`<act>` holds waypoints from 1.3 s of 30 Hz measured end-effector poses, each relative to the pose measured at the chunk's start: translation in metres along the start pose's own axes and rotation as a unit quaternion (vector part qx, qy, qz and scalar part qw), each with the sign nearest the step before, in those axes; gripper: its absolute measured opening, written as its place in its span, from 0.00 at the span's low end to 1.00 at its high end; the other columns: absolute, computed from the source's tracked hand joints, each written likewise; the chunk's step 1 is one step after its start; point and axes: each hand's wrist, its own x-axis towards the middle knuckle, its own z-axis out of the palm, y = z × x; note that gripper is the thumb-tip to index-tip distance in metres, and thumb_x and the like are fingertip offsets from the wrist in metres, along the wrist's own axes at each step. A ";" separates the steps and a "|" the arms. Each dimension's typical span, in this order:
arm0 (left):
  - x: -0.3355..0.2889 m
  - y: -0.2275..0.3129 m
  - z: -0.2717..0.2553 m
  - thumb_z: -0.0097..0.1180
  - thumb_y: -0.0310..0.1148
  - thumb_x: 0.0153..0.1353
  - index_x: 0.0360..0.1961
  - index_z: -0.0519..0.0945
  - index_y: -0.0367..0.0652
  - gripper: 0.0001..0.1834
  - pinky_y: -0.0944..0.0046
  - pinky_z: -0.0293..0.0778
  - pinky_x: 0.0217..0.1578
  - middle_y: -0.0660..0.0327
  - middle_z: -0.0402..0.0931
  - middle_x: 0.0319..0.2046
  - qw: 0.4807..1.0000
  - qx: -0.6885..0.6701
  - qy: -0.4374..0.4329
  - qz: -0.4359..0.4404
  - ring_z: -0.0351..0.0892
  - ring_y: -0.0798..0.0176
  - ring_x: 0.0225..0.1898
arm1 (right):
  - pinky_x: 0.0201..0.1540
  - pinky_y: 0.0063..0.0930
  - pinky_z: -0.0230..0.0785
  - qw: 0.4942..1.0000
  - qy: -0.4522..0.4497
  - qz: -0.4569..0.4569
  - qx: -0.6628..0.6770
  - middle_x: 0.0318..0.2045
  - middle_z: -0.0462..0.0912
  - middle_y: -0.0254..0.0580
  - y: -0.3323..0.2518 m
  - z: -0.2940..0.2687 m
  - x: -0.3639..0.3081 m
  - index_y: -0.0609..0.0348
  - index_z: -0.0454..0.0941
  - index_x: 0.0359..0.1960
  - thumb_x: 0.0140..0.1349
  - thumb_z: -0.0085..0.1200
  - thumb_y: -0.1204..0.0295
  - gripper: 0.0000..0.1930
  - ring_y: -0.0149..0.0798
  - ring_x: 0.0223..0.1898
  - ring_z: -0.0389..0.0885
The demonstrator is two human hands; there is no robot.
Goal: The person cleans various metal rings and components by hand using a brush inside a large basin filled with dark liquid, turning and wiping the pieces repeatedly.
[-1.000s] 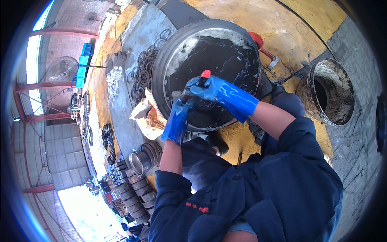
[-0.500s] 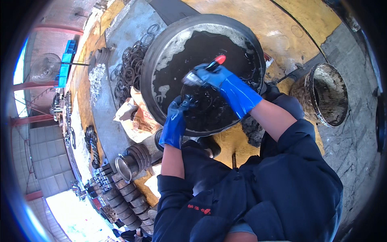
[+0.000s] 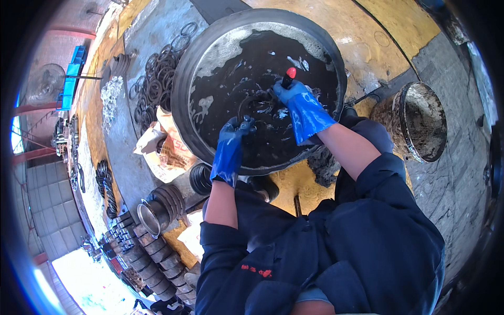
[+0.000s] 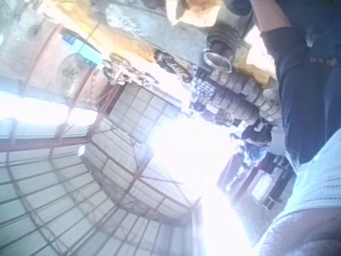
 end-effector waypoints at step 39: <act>-0.002 0.016 -0.019 0.53 0.37 0.68 0.42 0.82 0.35 0.15 0.68 0.72 0.44 0.60 0.83 0.36 0.977 0.081 0.122 0.153 0.79 0.68 0.38 | 0.50 0.31 0.76 0.956 -0.202 -0.162 -0.136 0.39 0.86 0.42 -0.018 -0.008 -0.055 0.48 0.84 0.46 0.61 0.58 0.58 0.15 0.37 0.43 0.85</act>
